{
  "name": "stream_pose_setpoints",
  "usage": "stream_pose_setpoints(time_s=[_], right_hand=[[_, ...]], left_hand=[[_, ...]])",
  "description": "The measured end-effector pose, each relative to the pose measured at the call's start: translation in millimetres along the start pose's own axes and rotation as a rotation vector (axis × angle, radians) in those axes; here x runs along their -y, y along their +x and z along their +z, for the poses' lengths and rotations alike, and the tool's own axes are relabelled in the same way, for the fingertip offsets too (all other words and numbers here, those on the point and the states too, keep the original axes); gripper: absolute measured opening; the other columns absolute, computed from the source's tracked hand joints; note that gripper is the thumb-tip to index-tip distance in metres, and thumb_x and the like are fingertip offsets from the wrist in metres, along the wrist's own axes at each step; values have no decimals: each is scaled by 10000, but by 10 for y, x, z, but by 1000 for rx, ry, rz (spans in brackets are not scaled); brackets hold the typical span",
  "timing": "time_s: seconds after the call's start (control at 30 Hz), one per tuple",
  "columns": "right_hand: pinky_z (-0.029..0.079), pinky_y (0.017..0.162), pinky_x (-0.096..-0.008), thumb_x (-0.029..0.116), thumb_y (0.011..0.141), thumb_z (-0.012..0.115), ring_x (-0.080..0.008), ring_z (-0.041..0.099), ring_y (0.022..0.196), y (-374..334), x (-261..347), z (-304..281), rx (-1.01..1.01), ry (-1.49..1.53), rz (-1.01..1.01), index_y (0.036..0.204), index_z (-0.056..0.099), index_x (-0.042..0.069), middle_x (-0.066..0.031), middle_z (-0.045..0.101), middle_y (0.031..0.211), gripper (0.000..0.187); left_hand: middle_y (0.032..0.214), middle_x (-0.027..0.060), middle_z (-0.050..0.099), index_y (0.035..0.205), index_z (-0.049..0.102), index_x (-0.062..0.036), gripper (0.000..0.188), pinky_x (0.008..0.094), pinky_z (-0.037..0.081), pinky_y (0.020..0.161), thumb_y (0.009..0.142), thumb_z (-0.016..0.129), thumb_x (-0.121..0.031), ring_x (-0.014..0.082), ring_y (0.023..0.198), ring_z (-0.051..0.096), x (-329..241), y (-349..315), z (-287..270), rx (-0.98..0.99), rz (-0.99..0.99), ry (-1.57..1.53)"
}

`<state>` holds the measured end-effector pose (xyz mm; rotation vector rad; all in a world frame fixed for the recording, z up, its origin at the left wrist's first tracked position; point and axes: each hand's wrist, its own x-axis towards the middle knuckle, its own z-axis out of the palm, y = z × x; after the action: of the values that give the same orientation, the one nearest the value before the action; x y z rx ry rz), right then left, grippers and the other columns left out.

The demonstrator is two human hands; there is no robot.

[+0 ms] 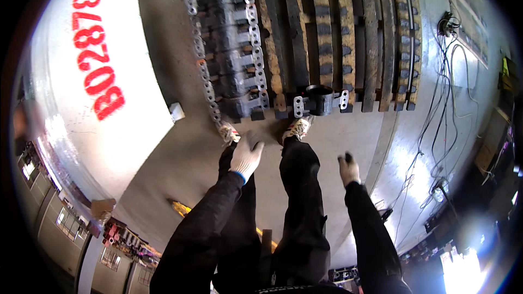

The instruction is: The person unpacks cylindrical metal parts from a large red bin, removing them from pink plastic wrapping. They place the unwrapped parts onto a wooden pallet in a warehouse setting. The process is repeated for multiple units.

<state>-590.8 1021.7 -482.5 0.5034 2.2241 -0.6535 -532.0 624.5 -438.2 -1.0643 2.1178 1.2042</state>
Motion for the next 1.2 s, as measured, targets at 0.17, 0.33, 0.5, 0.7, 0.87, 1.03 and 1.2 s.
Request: stream_pose_setpoints(time_s=[0.17,0.33,0.5,0.7,0.87,1.03,1.2], right_hand=[[490,569,-293,263,952,582,-142,589,635,-1879,-501,-258,236,255,461,1004,679,43,-40,643,786,247],[488,568,-318,232,935,590,-175,599,638,-3572,-656,-345,245,251,744,1007,670,53,-54,650,797,209],[469,533,-338,184,921,585,-188,584,609,-4148,-232,-360,94,377,731,946,648,47,-56,641,779,153],[483,495,-329,172,913,597,-200,593,561,-3943,695,-490,51,511,382,939,636,7,-94,638,720,171],[523,479,-345,187,923,607,-218,624,555,-3783,1051,-371,108,609,190,971,633,27,-100,654,730,169],[546,527,-352,200,937,600,-221,648,621,-3673,1125,3,244,618,11,1033,644,52,-94,677,789,182],[553,549,-359,179,948,575,-229,656,650,-3688,1268,418,317,559,-18,1094,644,52,-103,686,813,205]], left_hand=[[1196,238,658,1296,527,55,551,391,480,974,912,647,-321,353,1155,626,111,-703,-1172,-68,-411,11],[1257,193,631,1307,525,28,460,367,460,989,962,609,-264,291,1169,607,747,-1464,-1954,-192,-291,-349],[1140,139,661,1248,575,-1,354,340,461,957,995,570,-249,243,1093,611,824,-2248,-2688,38,-243,-477],[1086,138,698,1197,642,15,392,368,516,853,953,621,-291,272,965,663,1381,-3047,-2957,-160,-281,-487],[862,70,655,1078,617,-13,239,328,533,653,974,591,-227,181,741,642,1805,-3615,-3203,-97,-335,-688],[884,86,659,1121,603,-18,253,321,536,639,969,590,-220,187,745,650,2230,-4542,-3249,-205,-286,-891],[878,93,649,1133,586,-24,243,306,534,600,959,603,-193,184,722,646,2550,-5095,-3256,-383,-308,-1071]])
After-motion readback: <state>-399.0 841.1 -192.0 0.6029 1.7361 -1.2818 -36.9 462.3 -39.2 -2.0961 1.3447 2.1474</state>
